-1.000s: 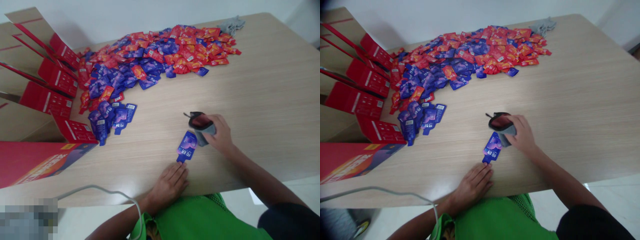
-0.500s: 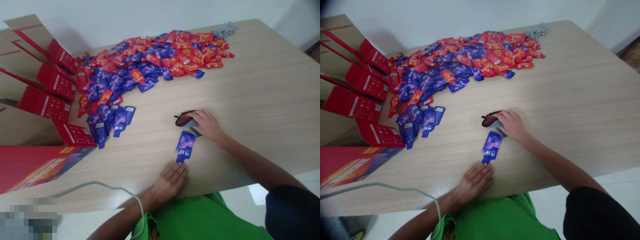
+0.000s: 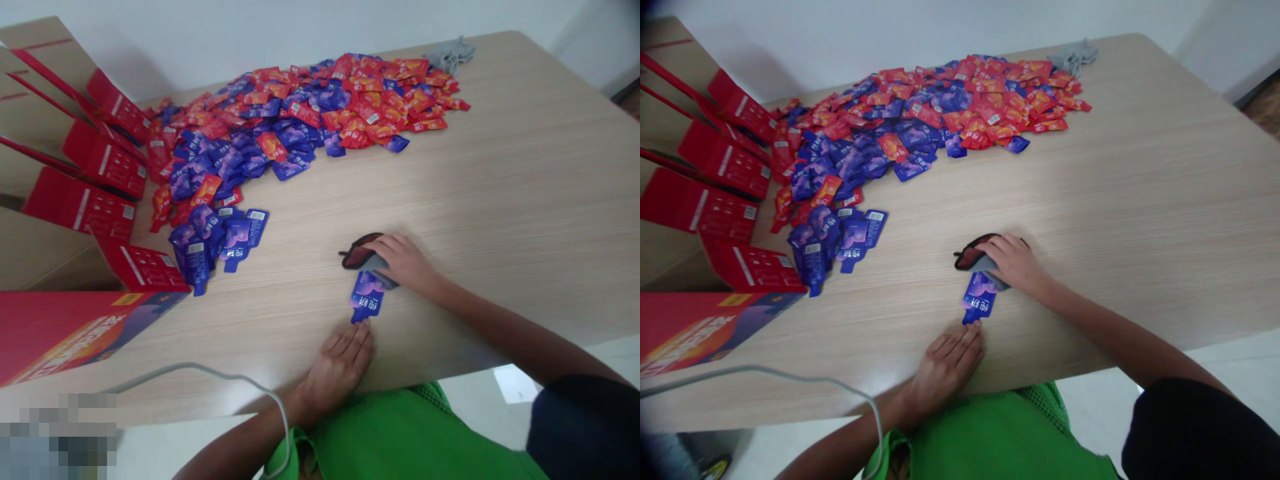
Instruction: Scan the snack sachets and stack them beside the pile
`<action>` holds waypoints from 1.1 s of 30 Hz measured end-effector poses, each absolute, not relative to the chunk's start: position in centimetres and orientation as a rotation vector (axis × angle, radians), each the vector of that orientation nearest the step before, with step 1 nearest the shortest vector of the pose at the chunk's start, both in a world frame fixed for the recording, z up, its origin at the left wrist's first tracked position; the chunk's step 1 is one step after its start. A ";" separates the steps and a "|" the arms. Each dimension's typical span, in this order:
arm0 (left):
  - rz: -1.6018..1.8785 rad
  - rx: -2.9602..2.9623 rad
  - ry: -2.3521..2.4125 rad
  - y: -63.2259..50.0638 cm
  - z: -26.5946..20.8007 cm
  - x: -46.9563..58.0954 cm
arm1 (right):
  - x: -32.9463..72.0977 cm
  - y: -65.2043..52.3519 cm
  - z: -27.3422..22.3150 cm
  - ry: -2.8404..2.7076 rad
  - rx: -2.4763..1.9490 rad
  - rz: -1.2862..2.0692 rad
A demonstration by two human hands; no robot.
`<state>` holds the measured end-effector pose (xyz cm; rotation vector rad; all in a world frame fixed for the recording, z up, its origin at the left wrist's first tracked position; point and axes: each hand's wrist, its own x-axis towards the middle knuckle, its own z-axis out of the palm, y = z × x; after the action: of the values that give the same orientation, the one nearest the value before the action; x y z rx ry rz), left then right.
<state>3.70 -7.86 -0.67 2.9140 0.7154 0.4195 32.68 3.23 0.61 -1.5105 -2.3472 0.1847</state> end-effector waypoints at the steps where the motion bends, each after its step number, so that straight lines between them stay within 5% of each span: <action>1: 0.403 2.920 0.713 -7.9 -0.7 3.6 | 33.9 4.3 1.2 -2.308 -1.557 0.130; 7: 0.394 2.912 0.722 -8.1 -0.9 3.5 | 32.5 1.9 4.5 -2.067 -1.483 0.094; 12: 0.349 2.887 0.683 -8.1 -0.3 3.5 | 27.2 -2.9 1.7 -2.510 -1.149 0.367; 19: 0.322 3.027 0.670 -8.2 -0.5 3.5 | 34.8 4.4 1.9 -2.270 -1.601 0.096; 24: 0.288 3.053 0.667 -8.4 -0.5 3.6 | 33.7 1.7 4.9 -1.989 -1.535 0.011; 29: 0.209 2.986 0.650 -8.4 0.1 3.7 | 27.3 -3.6 2.0 -2.486 -1.156 0.387; 33: 0.245 3.049 0.630 -8.2 0.2 3.6 | 29.1 -0.3 0.0 -2.485 -1.309 0.351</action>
<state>3.58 -8.23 0.25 3.0487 0.6299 0.2447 29.08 -0.30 0.04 -1.3093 -2.4846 0.3512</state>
